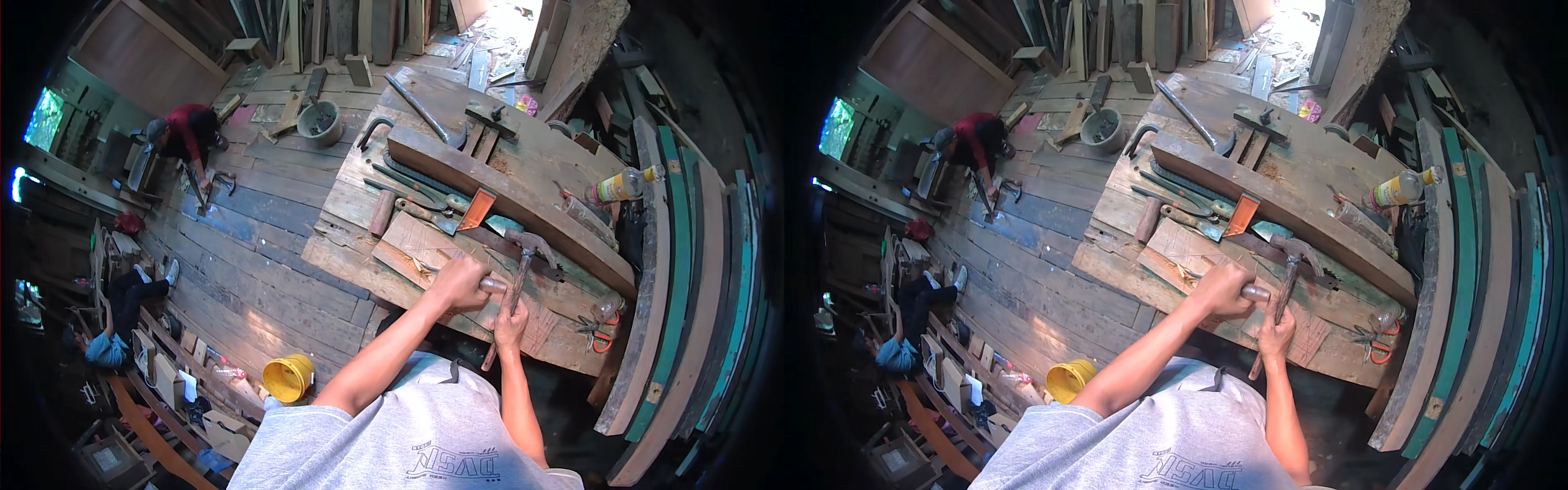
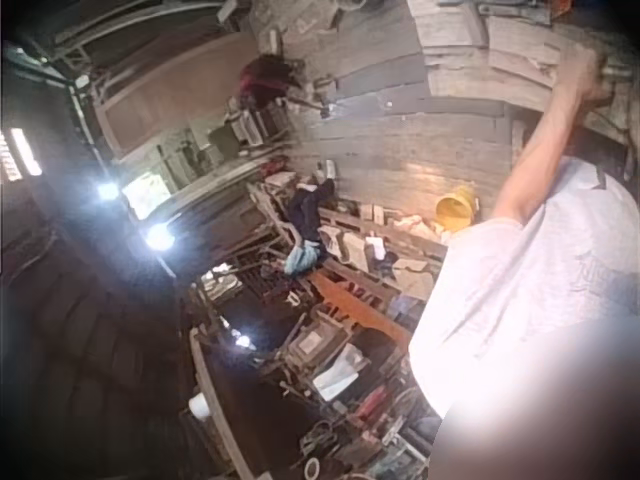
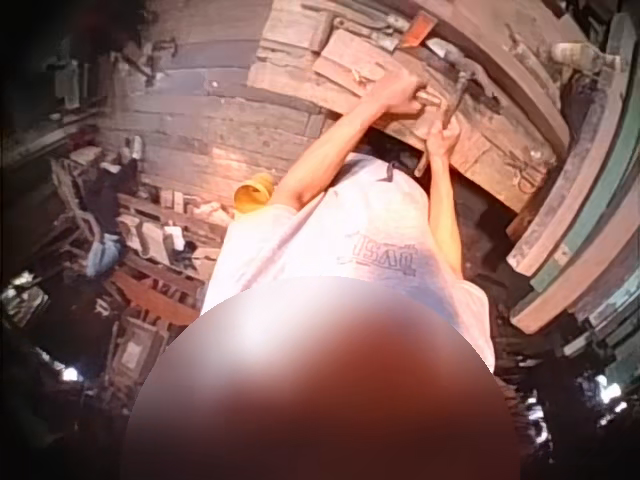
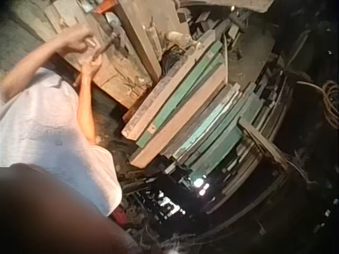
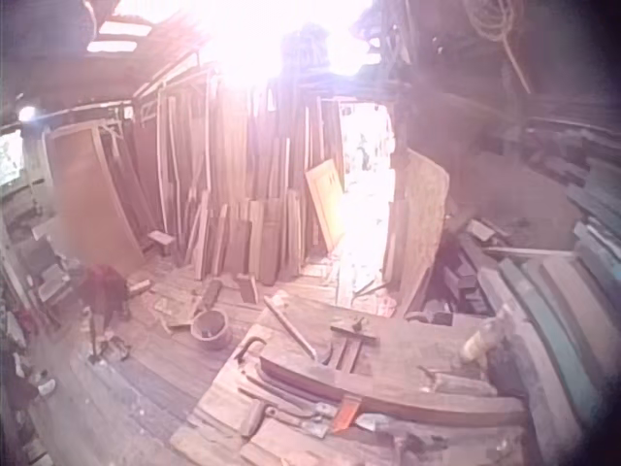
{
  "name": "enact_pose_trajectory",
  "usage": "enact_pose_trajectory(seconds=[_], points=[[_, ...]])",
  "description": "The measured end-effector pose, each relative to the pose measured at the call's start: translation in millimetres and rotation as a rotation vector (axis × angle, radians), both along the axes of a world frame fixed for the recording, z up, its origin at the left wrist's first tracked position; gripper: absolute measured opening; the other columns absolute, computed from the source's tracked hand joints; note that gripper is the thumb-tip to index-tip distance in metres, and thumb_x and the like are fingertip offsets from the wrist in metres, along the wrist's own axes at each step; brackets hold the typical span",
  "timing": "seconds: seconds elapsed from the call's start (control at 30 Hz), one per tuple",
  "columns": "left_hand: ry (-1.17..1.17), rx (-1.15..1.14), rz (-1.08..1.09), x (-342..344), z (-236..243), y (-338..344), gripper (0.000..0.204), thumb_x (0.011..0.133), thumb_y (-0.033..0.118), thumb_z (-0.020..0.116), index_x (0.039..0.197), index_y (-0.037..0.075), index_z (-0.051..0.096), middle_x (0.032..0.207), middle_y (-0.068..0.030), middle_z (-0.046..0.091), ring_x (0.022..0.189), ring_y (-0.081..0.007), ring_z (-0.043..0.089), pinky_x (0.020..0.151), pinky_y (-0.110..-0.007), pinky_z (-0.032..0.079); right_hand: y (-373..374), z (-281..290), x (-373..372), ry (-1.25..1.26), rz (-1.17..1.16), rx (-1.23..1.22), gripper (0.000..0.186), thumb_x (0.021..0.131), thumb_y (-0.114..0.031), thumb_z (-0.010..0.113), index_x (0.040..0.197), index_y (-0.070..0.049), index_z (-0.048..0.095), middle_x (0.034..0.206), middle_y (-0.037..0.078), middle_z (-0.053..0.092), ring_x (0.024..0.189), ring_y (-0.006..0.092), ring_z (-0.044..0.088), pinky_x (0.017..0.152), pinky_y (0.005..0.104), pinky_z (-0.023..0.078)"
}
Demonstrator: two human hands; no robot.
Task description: Chiseling and marking a wooden board with a hammer and a sharp tool.
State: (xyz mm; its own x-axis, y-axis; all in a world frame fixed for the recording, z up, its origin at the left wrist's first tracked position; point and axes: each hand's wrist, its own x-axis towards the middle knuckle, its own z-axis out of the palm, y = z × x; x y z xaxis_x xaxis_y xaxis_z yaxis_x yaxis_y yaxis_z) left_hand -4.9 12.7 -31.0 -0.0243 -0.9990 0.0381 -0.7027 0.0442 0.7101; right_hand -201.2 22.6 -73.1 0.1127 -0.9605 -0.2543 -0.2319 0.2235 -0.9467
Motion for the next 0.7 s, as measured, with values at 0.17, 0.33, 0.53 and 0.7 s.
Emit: enact_pose_trajectory(seconds=[0.17, 0.33, 0.53, 0.7], points=[[0.099, 0.122, -0.003, 9.1, 9.0, -15.1, 0.026, 0.070, 0.023, 0.075, 0.087, 0.003, 0.075, 0.077, -0.0258, 0.069, 0.080, -0.0452, 0.070, 0.072, -0.052, 0.057, 2.6, -8.0, -5.7, -0.011, 0.039, -0.056, 0.047, 0.107, -0.045, 0.060, 0.089, -0.003, 0.063, 0.060, -0.001, 0.052, 0.051, 0.0088, 0.052, 0.047, 0.0293, 0.038], [-0.080, 0.175, -0.094, 4.5, 21.3, -11.3, 0.024, 0.072, 0.021, 0.071, 0.084, 0.000, 0.076, 0.083, -0.0295, 0.071, 0.085, -0.0475, 0.071, 0.078, -0.053, 0.059, 3.5, 8.4, 4.9, -0.014, 0.021, -0.049, 0.048, 0.107, -0.047, 0.060, 0.091, -0.002, 0.067, 0.059, -0.001, 0.052, 0.048, 0.0083, 0.051, 0.045, 0.0289, 0.036], [-0.114, 0.178, -0.110, 4.0, 7.3, -12.7, 0.025, 0.070, 0.025, 0.073, 0.076, 0.001, 0.072, 0.078, -0.0281, 0.070, 0.081, -0.0475, 0.071, 0.075, -0.054, 0.058, 2.2, 4.6, 6.9, -0.005, 0.034, -0.066, 0.049, 0.108, -0.047, 0.058, 0.106, 0.000, 0.073, 0.061, 0.001, 0.056, 0.045, 0.0085, 0.052, 0.043, 0.0290, 0.037], [-0.194, 0.201, -0.128, -1.0, 11.2, -15.8, 0.027, 0.073, 0.024, 0.074, 0.078, -0.003, 0.075, 0.088, -0.0287, 0.073, 0.088, -0.0445, 0.074, 0.079, -0.052, 0.060, 2.0, 4.1, 3.6, -0.016, 0.055, -0.018, 0.052, 0.110, -0.047, 0.053, 0.108, 0.001, 0.073, 0.065, 0.000, 0.059, 0.043, 0.0077, 0.050, 0.040, 0.0270, 0.037]])
